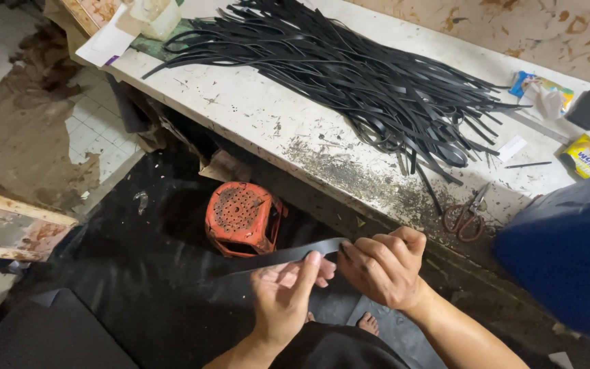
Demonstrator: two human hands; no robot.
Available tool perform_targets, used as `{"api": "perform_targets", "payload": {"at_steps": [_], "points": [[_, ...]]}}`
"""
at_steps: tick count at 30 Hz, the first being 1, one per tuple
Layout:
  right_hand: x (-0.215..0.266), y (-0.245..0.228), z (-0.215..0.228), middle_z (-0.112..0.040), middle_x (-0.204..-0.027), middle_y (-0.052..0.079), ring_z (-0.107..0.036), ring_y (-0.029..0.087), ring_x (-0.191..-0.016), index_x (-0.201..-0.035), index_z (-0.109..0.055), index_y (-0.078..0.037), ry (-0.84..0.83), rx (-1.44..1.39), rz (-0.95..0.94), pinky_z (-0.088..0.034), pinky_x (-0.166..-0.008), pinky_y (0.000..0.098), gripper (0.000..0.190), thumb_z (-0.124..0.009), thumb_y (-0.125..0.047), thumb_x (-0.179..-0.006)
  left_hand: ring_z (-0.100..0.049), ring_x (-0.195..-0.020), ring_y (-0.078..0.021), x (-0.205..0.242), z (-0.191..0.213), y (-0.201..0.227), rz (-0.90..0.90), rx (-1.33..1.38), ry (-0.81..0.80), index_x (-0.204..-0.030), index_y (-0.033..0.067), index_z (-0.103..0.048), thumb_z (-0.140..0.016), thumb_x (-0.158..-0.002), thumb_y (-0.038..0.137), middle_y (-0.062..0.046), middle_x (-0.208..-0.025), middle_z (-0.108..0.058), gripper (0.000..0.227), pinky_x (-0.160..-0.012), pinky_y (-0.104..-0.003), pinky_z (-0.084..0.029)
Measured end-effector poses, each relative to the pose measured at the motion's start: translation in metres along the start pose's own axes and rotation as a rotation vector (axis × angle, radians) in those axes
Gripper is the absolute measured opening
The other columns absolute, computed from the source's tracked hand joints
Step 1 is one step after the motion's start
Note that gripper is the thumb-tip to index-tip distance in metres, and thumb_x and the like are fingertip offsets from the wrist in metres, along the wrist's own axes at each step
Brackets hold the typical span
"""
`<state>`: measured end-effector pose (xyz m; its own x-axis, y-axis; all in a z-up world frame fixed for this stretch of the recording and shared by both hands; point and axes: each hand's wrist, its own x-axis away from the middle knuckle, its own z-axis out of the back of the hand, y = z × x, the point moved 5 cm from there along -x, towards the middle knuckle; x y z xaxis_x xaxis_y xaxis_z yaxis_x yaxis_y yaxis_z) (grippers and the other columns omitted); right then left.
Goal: The person repeatedly picks up black straps, applies a dark coating using a brush on a small roller, and hangs each coated strap on a wall-mounted drying rack using colorful clothespins. The process is repeated for multiple straps throughout the clip.
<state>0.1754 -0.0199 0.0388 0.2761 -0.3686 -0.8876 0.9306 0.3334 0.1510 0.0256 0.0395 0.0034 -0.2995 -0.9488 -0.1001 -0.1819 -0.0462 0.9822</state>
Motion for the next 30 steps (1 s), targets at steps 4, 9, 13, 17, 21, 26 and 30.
{"api": "perform_targets", "payload": {"at_steps": [4, 9, 13, 17, 21, 26, 30], "points": [[0.015, 0.008, -0.007, -0.068, -0.083, 0.001, -0.055, 0.016, -0.064, -0.085, -0.066, -0.012, -0.011, -0.005, -0.038, -0.033, -0.079, 0.0363, 0.014, -0.078, -0.016, -0.089, -0.073, -0.056, -0.0196, 0.003, 0.015, 0.008, -0.066, 0.021, 0.003, -0.069, -0.0049, -0.078, -0.065, -0.095, 0.014, -0.016, -0.068, -0.080, 0.034, -0.057, -0.029, -0.061], [0.006, 0.002, -0.004, -0.068, -0.085, 0.000, -0.057, 0.016, -0.066, -0.085, -0.065, -0.012, -0.014, -0.001, -0.016, -0.034, -0.078, 0.0373, 0.014, -0.078, -0.013, -0.089, -0.076, -0.059, -0.0158, 0.005, 0.005, -0.007, 0.070, -0.036, 0.041, -0.071, -0.0032, -0.082, -0.069, -0.090, 0.019, -0.013, -0.073, -0.084, 0.032, -0.060, -0.027, -0.062], [0.011, 0.003, -0.002, -0.068, -0.087, 0.000, -0.056, 0.016, -0.068, -0.089, -0.067, -0.012, -0.029, -0.007, -0.016, -0.032, -0.080, 0.0372, 0.015, -0.081, -0.018, -0.090, -0.075, -0.057, -0.0205, 0.007, 0.009, -0.003, -0.081, 0.072, 0.054, -0.071, -0.0045, -0.078, -0.067, -0.093, 0.011, -0.016, -0.069, -0.081, 0.030, -0.053, -0.027, -0.061], [0.026, 0.006, -0.004, -0.068, -0.087, 0.001, -0.057, 0.016, -0.068, -0.091, -0.066, -0.012, -0.050, -0.011, -0.026, -0.032, -0.080, 0.0378, 0.015, -0.080, -0.015, -0.089, -0.077, -0.060, -0.0228, 0.014, 0.018, -0.007, -0.159, 0.123, 0.046, -0.075, -0.0028, -0.078, -0.065, -0.094, 0.010, -0.018, -0.074, -0.081, 0.027, -0.051, -0.029, -0.063], [0.007, -0.005, 0.001, -0.069, -0.086, -0.002, -0.056, 0.015, -0.068, -0.091, -0.067, -0.013, -0.031, 0.001, -0.002, -0.030, -0.081, 0.0371, 0.015, -0.081, -0.016, -0.090, -0.077, -0.061, -0.0220, 0.014, 0.000, -0.016, -0.026, 0.148, 0.068, -0.072, -0.0069, -0.078, -0.071, -0.092, 0.013, -0.019, -0.071, -0.081, 0.029, -0.052, -0.028, -0.059], [0.024, 0.001, -0.003, -0.067, -0.084, 0.000, -0.054, 0.015, -0.066, -0.084, -0.061, -0.013, -0.048, -0.006, -0.047, -0.031, -0.079, 0.0369, 0.019, -0.079, -0.014, -0.090, -0.072, -0.050, -0.0226, 0.021, 0.020, -0.006, -0.127, 0.098, 0.145, -0.067, -0.0046, -0.076, -0.066, -0.092, 0.009, -0.016, -0.064, -0.078, 0.030, -0.048, -0.030, -0.059], [0.013, -0.009, 0.003, -0.068, -0.085, 0.000, -0.056, 0.016, -0.067, -0.088, -0.065, -0.012, -0.078, -0.048, -0.051, -0.031, -0.081, 0.0374, 0.014, -0.078, -0.016, -0.091, -0.074, -0.053, -0.0196, 0.024, 0.010, -0.013, -0.122, 0.043, 0.125, -0.073, -0.0055, -0.080, -0.066, -0.091, 0.012, -0.016, -0.070, -0.081, 0.028, -0.051, -0.029, -0.062]]}}
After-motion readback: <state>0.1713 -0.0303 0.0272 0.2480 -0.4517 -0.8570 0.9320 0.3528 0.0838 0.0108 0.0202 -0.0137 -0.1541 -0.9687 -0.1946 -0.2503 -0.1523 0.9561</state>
